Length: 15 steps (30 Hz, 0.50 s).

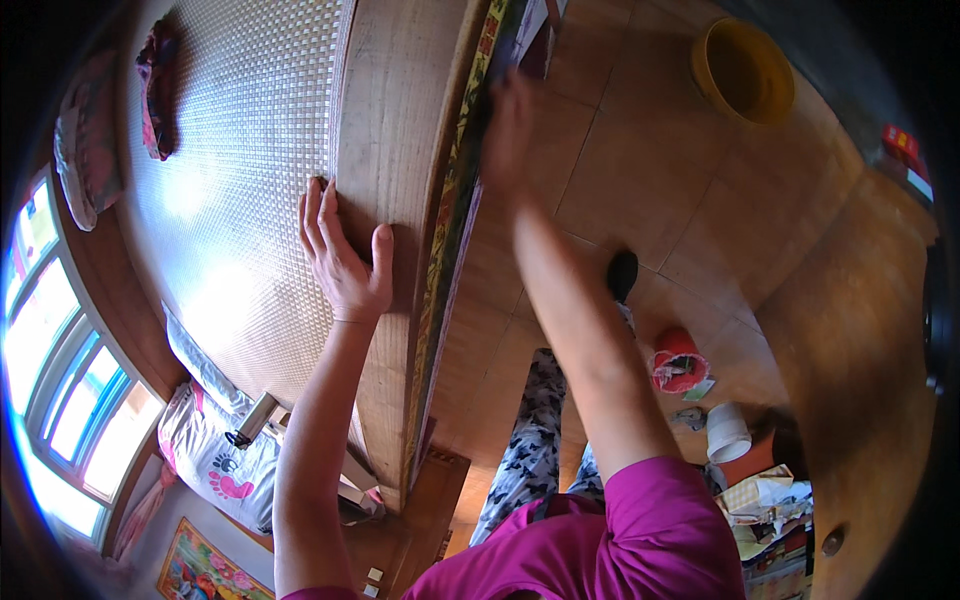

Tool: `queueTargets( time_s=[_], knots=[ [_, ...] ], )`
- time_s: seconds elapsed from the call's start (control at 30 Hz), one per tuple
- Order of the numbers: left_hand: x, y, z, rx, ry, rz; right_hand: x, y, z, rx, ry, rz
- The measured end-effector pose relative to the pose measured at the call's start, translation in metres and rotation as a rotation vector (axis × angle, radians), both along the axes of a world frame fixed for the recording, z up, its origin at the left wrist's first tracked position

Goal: The person wipes the wooden frame and headboard of a bed with a cloth. They move a cardboard box and a pink brush aside to reach the frame, then continue wiping the headboard and the side of the bed.

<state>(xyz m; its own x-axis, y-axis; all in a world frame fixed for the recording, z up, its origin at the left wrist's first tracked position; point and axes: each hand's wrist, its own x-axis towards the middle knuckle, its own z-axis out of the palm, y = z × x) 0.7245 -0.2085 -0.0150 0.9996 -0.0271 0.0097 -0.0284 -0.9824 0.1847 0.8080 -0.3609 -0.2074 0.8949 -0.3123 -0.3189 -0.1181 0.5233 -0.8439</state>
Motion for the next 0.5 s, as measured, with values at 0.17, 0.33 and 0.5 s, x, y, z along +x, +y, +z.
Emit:
queueTargets(
  time_s=[0.17, 0.33, 0.5],
  knots=[
    [0.0, -0.002, -0.002, -0.031, -0.015, -0.026, -0.219, 0.065, 0.052, 0.065, 0.424, 0.292],
    [0.005, -0.007, -0.002, -0.047, -0.001, -0.05, -0.396, 0.131, 0.074, 0.397, 0.758, 0.508],
    [-0.005, 0.002, -0.001, -0.024, 0.0, -0.008, -0.278, 0.074, 0.101, 0.52, 0.715, 0.342]
  ],
)
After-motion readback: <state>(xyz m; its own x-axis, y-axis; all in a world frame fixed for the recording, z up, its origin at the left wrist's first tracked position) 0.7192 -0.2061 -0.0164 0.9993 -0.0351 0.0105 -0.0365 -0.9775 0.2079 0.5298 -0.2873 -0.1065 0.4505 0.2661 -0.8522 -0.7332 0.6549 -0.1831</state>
